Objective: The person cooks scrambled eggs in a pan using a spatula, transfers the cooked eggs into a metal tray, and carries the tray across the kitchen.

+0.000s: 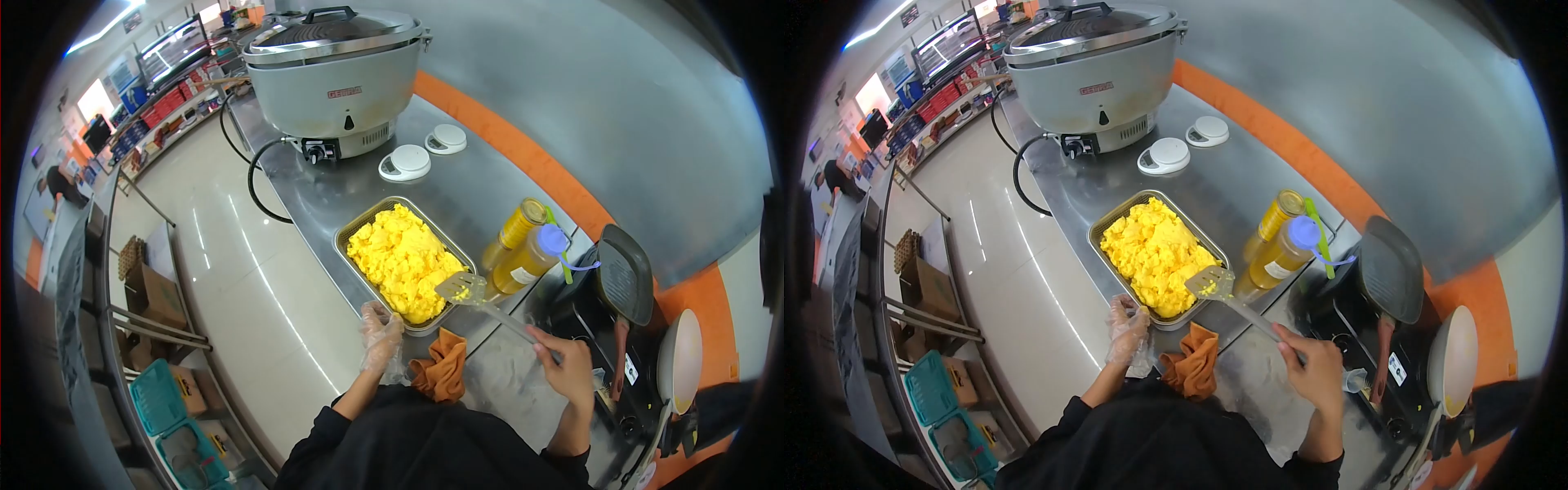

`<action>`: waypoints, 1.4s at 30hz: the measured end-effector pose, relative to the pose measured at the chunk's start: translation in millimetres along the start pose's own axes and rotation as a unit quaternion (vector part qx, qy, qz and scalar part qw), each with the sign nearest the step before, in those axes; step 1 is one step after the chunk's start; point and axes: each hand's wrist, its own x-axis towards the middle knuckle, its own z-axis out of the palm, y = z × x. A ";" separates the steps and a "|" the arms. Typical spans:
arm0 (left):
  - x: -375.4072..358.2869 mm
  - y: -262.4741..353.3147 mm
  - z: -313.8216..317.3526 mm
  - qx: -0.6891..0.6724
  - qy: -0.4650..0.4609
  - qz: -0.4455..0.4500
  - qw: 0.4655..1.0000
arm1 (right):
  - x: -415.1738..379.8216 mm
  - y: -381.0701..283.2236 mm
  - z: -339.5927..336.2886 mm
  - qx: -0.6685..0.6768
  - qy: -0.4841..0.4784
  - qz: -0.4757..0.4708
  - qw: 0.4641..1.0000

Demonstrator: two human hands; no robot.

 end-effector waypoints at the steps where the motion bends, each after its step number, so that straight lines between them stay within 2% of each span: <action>1: -2.0 6.9 -1.9 0.012 -0.009 -0.025 1.000 | 0.7 -6.1 -12.7 0.018 -0.011 0.015 1.000; 2: -0.9 5.3 -2.3 0.013 -0.008 -0.025 1.000 | 1.7 -11.6 -24.1 0.036 -0.022 0.030 0.999; 3: 1.4 2.2 -2.3 0.030 0.011 0.034 0.999 | 3.1 -15.2 -33.7 0.037 -0.022 0.031 0.999; 4: 3.5 -1.2 -2.3 0.047 0.029 0.094 0.994 | 4.6 -18.2 -42.7 0.037 -0.071 0.039 0.996; 5: 5.6 -5.3 -3.3 0.049 0.027 0.093 0.994 | 6.5 -20.0 -47.3 0.037 -0.119 0.048 0.991; 8: 8.7 -11.4 -7.2 -0.018 -0.013 0.062 0.998 | 12.8 -27.6 -44.3 0.005 -0.155 0.020 0.988; 9: 9.0 -10.2 -8.4 -0.028 -0.016 0.070 0.997 | 13.8 -28.4 -36.2 0.007 -0.156 0.020 0.988; 11: 9.7 -7.3 -10.8 -0.037 -0.018 0.078 0.996 | 18.6 -25.8 -8.2 0.005 -0.088 -0.077 0.993; 13: 10.5 -6.1 -15.0 -0.054 -0.055 0.001 0.997 | 22.9 -28.7 18.2 -0.021 -0.068 -0.096 0.993; 14: 13.1 -15.7 -14.6 -0.053 -0.055 -0.001 0.997 | 22.6 -29.3 24.1 -0.048 -0.047 -0.112 0.991; 16: 21.4 -29.2 -11.3 -0.046 -0.034 0.059 0.997 | 25.2 -32.4 13.4 -0.038 -0.053 -0.104 0.992; 19: 21.3 -27.0 -13.3 -0.027 -0.044 0.019 0.998 | 24.8 -34.0 -19.2 -0.030 -0.068 -0.094 0.993; 23: 21.6 -26.9 -12.1 -0.042 -0.042 0.030 0.998 | 24.6 -43.2 -45.8 -0.043 -0.069 -0.076 0.994; 27: 21.0 -25.1 -12.1 -0.035 -0.037 0.045 0.998 | 30.9 -40.4 -24.5 -0.037 -0.040 -0.072 0.996; 33: 11.5 -10.5 -13.0 -0.060 -0.037 0.030 0.997 | 27.8 -29.7 -15.7 -0.056 -0.069 -0.083 0.993; 35: 9.4 -11.1 -9.8 -0.057 -0.028 0.023 0.998 | 23.7 -23.4 -25.9 0.010 -0.064 -0.044 0.997; 39: 4.1 -5.8 -7.0 -0.048 -0.009 0.049 0.998 | 7.0 -15.2 -18.8 -0.001 -0.057 0.003 0.998; 41: 2.5 5.4 -9.9 -0.043 -0.012 0.060 0.997 | 0.5 -11.5 -10.5 0.057 -0.034 0.017 0.998; 42: 2.3 9.2 -10.5 0.018 -0.005 0.046 0.999 | -4.1 -7.7 -4.7 0.058 -0.032 0.015 0.998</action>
